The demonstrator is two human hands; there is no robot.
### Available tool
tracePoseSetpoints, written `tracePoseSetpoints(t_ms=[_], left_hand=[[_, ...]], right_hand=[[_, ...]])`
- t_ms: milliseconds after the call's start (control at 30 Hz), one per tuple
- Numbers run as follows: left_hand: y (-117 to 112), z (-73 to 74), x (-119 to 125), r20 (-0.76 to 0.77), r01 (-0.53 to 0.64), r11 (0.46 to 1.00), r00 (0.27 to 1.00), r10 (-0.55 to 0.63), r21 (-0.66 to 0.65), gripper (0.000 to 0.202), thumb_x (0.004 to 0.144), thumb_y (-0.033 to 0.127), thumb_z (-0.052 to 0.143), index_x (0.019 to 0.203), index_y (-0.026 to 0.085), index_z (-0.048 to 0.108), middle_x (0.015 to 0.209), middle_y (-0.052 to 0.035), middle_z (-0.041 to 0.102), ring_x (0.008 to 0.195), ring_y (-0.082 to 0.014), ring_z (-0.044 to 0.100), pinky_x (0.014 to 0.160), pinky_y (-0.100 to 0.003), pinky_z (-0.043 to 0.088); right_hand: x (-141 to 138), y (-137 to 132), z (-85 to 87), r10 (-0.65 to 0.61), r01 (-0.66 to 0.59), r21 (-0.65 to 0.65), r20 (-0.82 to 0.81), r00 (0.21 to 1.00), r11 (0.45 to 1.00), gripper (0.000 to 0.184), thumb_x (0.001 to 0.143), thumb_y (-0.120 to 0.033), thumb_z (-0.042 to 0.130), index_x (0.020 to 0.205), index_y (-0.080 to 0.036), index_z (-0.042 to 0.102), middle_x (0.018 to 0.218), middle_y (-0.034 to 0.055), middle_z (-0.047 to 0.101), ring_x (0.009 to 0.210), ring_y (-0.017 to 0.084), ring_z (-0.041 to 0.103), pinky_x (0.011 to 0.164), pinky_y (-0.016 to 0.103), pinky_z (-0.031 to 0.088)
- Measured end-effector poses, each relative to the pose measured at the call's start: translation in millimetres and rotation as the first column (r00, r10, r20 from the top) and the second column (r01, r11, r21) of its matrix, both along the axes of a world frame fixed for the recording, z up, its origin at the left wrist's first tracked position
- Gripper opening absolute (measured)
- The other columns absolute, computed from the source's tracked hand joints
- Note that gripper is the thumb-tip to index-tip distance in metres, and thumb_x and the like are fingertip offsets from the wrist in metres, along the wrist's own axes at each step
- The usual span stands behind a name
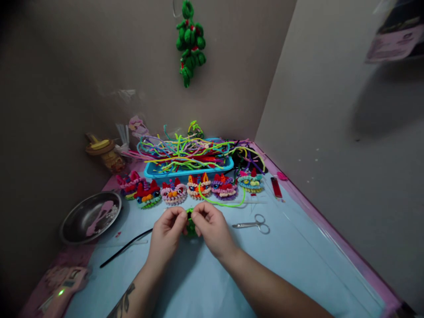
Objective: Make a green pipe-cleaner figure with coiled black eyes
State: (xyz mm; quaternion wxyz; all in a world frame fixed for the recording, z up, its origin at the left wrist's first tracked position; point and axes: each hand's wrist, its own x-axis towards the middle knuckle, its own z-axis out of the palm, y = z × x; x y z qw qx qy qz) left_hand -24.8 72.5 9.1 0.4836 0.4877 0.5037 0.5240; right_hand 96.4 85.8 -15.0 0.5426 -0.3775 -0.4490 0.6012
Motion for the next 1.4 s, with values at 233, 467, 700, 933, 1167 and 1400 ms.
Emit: tracePoseSetpoints(t_ms=[233, 467, 700, 933, 1167, 1400], left_hand=[[2, -0.1, -2, -0.026, 0.031, 1.0, 0.999, -0.031, -0.005, 0.02, 0.081, 0.035, 0.058, 0.075, 0.016, 0.057, 0.062, 0.0032, 0.052, 0.053, -0.0091, 0.047, 0.051, -0.02, 0.038], [3, -2.9, -4, -0.006, 0.056, 0.998, 0.998, -0.057, -0.021, 0.021, 0.081, 0.036, 0.059, 0.075, 0.015, 0.057, 0.06, 0.0035, 0.052, 0.052, -0.0089, 0.047, 0.051, -0.02, 0.038], [2, -0.3, -4, 0.007, 0.059, 0.998, 0.998, -0.059, -0.033, 0.022, 0.079, 0.036, 0.06, 0.072, 0.015, 0.057, 0.059, 0.0033, 0.052, 0.051, -0.009, 0.047, 0.05, -0.02, 0.038], [3, 0.5, -3, 0.031, 0.06, 0.997, 0.998, -0.058, -0.041, 0.023, 0.078, 0.037, 0.061, 0.072, 0.016, 0.057, 0.058, 0.0035, 0.052, 0.05, -0.0092, 0.048, 0.05, -0.02, 0.038], [2, 1.0, -1, 0.076, 0.079, 0.996, 0.994, -0.076, -0.03, 0.022, 0.079, 0.036, 0.06, 0.073, 0.016, 0.056, 0.056, 0.0037, 0.054, 0.05, -0.0091, 0.049, 0.051, -0.02, 0.039], [3, 2.5, 2, 0.126, 0.062, 0.996, 0.991, -0.054, -0.058, 0.025, 0.076, 0.039, 0.062, 0.071, 0.016, 0.055, 0.053, 0.0044, 0.053, 0.048, -0.0089, 0.049, 0.049, -0.02, 0.038]], right_hand=[[5, 0, 7.9, 0.022, -0.026, 0.036, 0.103, 0.994, 0.999, 0.019, 0.083, -0.033, 0.059, 0.073, -0.019, 0.051, 0.049, -0.008, 0.043, 0.044, 0.007, 0.037, 0.044, 0.02, 0.027], [5, -1, 11.9, 0.031, -0.035, 0.029, 0.142, 0.989, 0.999, 0.022, 0.08, -0.037, 0.059, 0.072, -0.019, 0.05, 0.048, -0.0079, 0.043, 0.044, 0.008, 0.037, 0.044, 0.021, 0.029], [6, 0, 13.1, 0.034, -0.039, 0.037, 0.137, 0.99, 0.999, 0.021, 0.081, -0.036, 0.059, 0.072, -0.019, 0.05, 0.048, -0.0077, 0.042, 0.044, 0.008, 0.037, 0.045, 0.021, 0.029], [5, 0, 7.2, 0.013, -0.017, 0.047, 0.092, 0.996, 0.999, 0.018, 0.081, -0.032, 0.06, 0.072, -0.018, 0.053, 0.049, -0.0072, 0.045, 0.044, 0.008, 0.04, 0.045, 0.021, 0.032], [0, 2, -0.5, -0.068, 0.069, 0.064, -0.022, 0.997, 0.996, 0.013, 0.077, -0.028, 0.066, 0.081, -0.02, 0.057, 0.061, -0.0057, 0.053, 0.045, 0.007, 0.048, 0.043, 0.02, 0.038], [0, 0, 2.7, -0.124, 0.118, 0.118, 0.044, 0.991, 0.986, 0.012, 0.077, -0.027, 0.065, 0.078, -0.02, 0.056, 0.064, -0.0043, 0.055, 0.046, 0.007, 0.051, 0.044, 0.02, 0.041]])
